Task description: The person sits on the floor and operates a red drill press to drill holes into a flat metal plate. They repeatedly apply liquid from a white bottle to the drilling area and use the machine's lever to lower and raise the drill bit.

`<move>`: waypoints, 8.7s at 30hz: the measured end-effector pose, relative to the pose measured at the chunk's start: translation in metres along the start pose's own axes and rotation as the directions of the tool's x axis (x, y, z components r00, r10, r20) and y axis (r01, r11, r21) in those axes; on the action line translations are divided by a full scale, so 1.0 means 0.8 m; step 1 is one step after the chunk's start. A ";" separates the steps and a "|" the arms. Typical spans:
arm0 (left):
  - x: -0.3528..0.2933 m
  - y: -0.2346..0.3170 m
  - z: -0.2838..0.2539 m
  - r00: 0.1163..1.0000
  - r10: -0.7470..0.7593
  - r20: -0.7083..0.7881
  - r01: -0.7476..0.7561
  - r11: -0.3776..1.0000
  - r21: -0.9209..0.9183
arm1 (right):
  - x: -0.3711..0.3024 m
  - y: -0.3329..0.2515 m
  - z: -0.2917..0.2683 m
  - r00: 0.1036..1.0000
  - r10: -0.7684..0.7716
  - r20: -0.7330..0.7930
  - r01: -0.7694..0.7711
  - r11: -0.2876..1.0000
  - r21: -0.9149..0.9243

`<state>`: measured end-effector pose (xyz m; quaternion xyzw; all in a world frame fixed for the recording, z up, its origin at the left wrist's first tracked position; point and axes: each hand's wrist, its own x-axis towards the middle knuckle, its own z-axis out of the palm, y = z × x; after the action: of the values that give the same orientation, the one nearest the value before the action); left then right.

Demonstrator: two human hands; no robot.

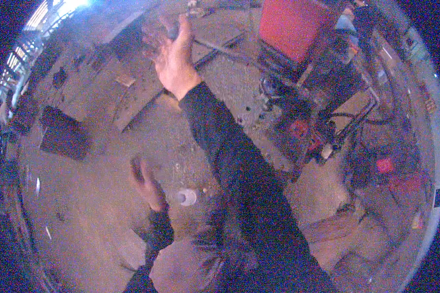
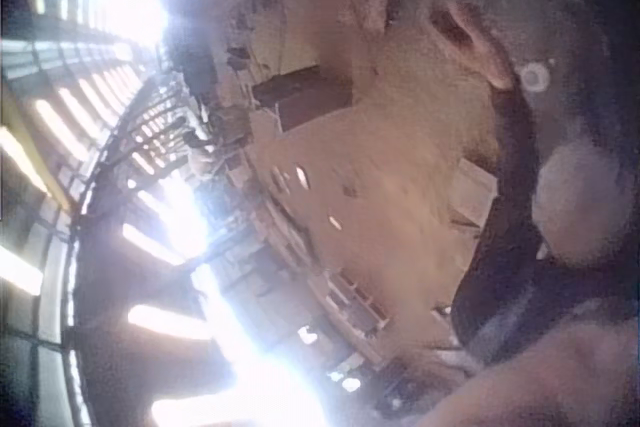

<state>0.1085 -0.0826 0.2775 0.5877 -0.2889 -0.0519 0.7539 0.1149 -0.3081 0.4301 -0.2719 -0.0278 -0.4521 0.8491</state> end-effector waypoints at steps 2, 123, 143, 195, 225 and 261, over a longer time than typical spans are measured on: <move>0.067 0.053 0.046 0.998 0.033 0.051 -0.029 0.997 -0.078 | 0.002 0.002 -0.016 0.999 0.049 0.005 -0.049 0.993 -0.107; 0.109 -0.392 0.261 0.820 -0.252 0.514 -0.376 0.439 0.816 | -0.385 -0.052 -0.459 0.455 -0.675 -0.581 -0.450 0.389 -0.804; -0.011 -0.291 0.166 0.400 -0.485 0.778 -0.120 0.814 0.569 | -0.372 -0.055 -0.441 0.448 -0.694 -0.564 -0.399 0.410 -0.820; 0.123 -0.349 0.113 0.750 -0.247 0.613 -0.552 0.278 0.787 | -0.358 -0.065 -0.409 0.481 -0.643 -0.596 -0.375 0.464 -0.803; 0.093 -0.295 0.091 0.503 -0.207 0.839 -0.683 0.500 0.533 | -0.380 -0.072 -0.459 0.431 -0.784 -0.447 -0.380 0.291 -0.878; 0.076 -0.334 0.142 0.306 -0.219 0.927 -0.556 0.749 0.361 | -0.365 -0.073 -0.422 0.506 -0.664 -0.550 -0.407 0.379 -0.831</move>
<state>0.1720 -0.2867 0.0719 0.6217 -0.7329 -0.1946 0.1962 -0.1703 -0.2787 0.0830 -0.4258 0.6177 -0.5328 0.3915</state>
